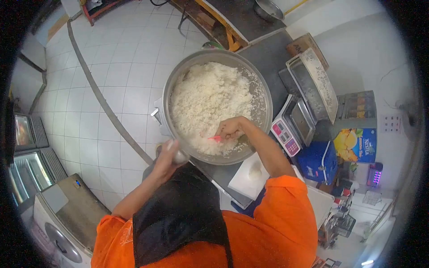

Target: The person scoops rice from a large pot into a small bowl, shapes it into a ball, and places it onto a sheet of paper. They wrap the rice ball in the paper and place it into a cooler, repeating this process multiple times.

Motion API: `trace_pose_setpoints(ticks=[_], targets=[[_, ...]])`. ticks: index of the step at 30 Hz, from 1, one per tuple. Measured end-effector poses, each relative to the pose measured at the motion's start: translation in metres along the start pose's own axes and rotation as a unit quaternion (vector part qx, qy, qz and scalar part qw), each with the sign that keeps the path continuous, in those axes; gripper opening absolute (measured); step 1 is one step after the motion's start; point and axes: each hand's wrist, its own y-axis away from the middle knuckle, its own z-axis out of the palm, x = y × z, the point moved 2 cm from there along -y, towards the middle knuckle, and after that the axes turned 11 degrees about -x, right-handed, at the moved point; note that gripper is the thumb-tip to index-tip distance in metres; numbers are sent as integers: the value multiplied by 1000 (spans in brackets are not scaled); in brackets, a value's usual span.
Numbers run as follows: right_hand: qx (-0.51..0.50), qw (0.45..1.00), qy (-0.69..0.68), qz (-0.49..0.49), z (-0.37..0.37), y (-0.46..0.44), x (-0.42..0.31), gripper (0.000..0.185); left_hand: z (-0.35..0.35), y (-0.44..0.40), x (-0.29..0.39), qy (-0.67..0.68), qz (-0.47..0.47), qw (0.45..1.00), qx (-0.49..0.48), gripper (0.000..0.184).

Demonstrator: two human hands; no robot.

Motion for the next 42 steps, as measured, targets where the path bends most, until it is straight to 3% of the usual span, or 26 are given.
trace_pose_setpoints(ticks=[3, 4, 6, 8, 10, 11, 13, 15, 16, 18, 20, 23, 25, 26, 28, 30, 33, 36, 38, 39, 41, 42], targets=[[-5, 994, -83, -69, -7, 13, 30, 18, -1, 43, 25, 55, 56, 996, -41, 55], [-4, 995, -79, -68, -5, 25, 37, 18, 7, 48, 33, 56, 60, 996, -41, 55], [41, 966, -192, -170, 1, 54, 45, 19, 36, 51, 48, 58, 106, 989, -81, 47], [64, 954, -217, -196, 20, 86, 36, 26, 73, 27, 60, 64, 91, 990, -87, 38], [239, 901, -245, -268, 51, 114, 14, 25, 91, -22, 46, 63, 45, 997, -9, 37], [298, 878, -240, -287, 63, 114, 7, 28, 92, -54, 34, 56, 49, 997, -15, 37], [519, 808, -23, -277, 89, 89, -1, 35, 91, -116, 10, 96, 22, 990, -97, 39], [688, 708, 118, -109, 113, 49, -14, 47, 100, -139, 13, 106, 11, 986, -127, 39], [693, 705, 107, -107, 126, 43, -21, 47, 105, -144, 12, 123, -6, 981, -150, 41], [658, 740, 136, 42, 141, 45, -33, 55, 108, -146, 22, 82, -51, 988, -124, 36], [659, 738, 141, 39, 143, 48, -24, 56, 101, -143, 20, 42, -98, 990, -90, 32], [678, 722, 128, 56, 154, 90, -19, 52, 98, -146, 22, 67, -64, 985, -148, 33], [688, 715, 106, 72, 159, 121, -8, 48, 96, -130, 38, -134, 77, 969, -193, 34], [690, 714, 105, 44, 159, 132, 1, 43, 92, -125, 43, -132, 72, 971, -185, 34], [687, 720, 99, 13, 146, 128, 5, 38, 87, -120, 58, 90, 19, 988, -122, 39], [603, 776, 180, -40, 113, 90, 2, 30, 86, -105, 72, 91, 20, 992, -80, 40], [546, 797, 246, -74, 82, 23, -13, 28, 82, -88, 87, 110, 62, 989, -75, 40], [462, 839, 264, -117, 69, -13, -18, 43, 76, -66, 98, 108, 85, 987, -80, 37], [360, 861, 281, -222, 69, -30, -6, 34, 72, -54, 102, 119, 91, 987, -53, 35], [359, 862, 281, -221, 63, -35, -2, 34, 62, -57, 102, 123, 102, 985, -70, 39], [245, 871, 228, -360, 49, -41, 2, 32, 55, -56, 101, 132, 114, 981, -83, 42], [240, 872, 227, -361, 40, -41, 5, 32, 54, -53, 101, 138, 118, 980, -79, 42]])
